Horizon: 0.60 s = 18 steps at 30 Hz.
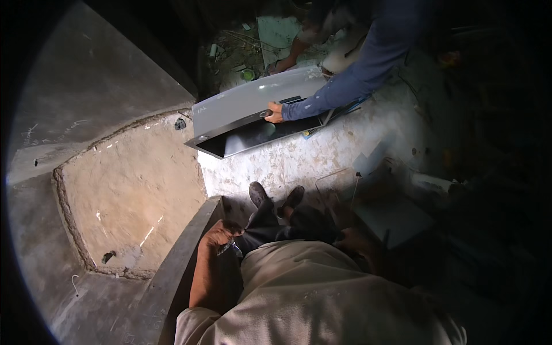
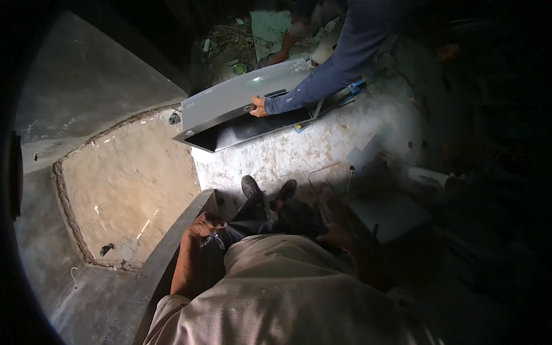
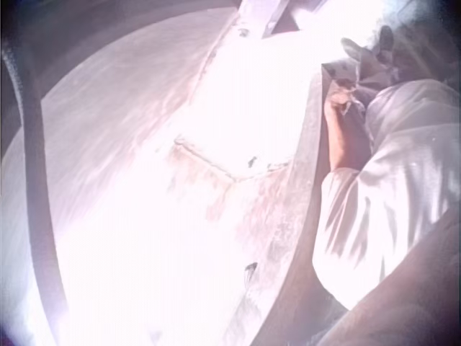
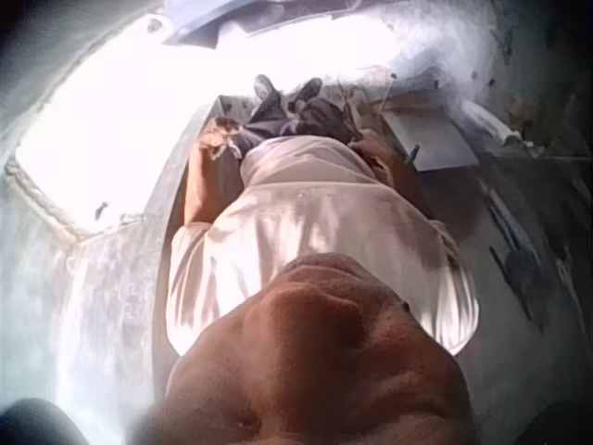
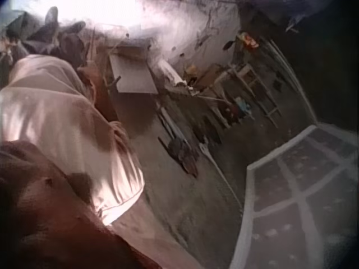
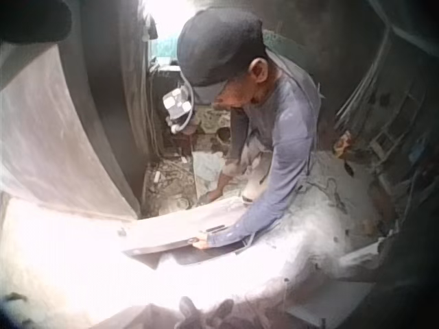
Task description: The person assembles an overflow pipe and fittings onto a metal sink with an assistant. They then turn the sink over, work inside the basin using a screwdriver, and unpack plumbing parts from a cardboard box.
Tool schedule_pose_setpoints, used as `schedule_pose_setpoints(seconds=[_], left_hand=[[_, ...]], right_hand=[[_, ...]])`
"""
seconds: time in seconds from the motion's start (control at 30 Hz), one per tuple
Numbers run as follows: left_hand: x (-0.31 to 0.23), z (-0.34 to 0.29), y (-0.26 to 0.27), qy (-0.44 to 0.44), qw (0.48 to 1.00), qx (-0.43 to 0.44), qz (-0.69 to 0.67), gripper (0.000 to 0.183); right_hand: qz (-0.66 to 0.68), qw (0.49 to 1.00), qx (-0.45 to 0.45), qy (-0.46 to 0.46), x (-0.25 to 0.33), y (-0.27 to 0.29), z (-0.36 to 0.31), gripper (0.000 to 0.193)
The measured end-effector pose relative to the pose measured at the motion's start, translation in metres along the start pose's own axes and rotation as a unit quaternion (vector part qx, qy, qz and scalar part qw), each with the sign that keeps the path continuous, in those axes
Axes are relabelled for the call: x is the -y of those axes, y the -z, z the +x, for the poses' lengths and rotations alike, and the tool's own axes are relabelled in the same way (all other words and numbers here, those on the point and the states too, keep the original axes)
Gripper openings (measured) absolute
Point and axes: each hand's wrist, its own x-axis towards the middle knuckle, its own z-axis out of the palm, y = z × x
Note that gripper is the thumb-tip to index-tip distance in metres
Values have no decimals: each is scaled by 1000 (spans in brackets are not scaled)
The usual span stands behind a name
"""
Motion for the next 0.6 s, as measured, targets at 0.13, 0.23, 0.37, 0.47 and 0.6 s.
schedule_pose_setpoints(seconds=[0.13,0.23,0.37,0.47,0.6], left_hand=[[-14,2,-5,-28,999,11,13,37],[-5,-3,8,30,999,11,1,39],[8,-3,-1,17,1000,-6,-19,43],[22,-4,-11,22,999,-7,-41,44],[25,3,-31,-4,997,11,-78,42]], right_hand=[[-34,999,-20,-29,17,-5,-20,36],[-84,996,-2,-28,28,-19,-2,37],[-77,993,37,-84,59,-13,-2,43],[-132,987,58,-72,79,-8,0,46],[-240,969,45,-44,44,8,32,35]])
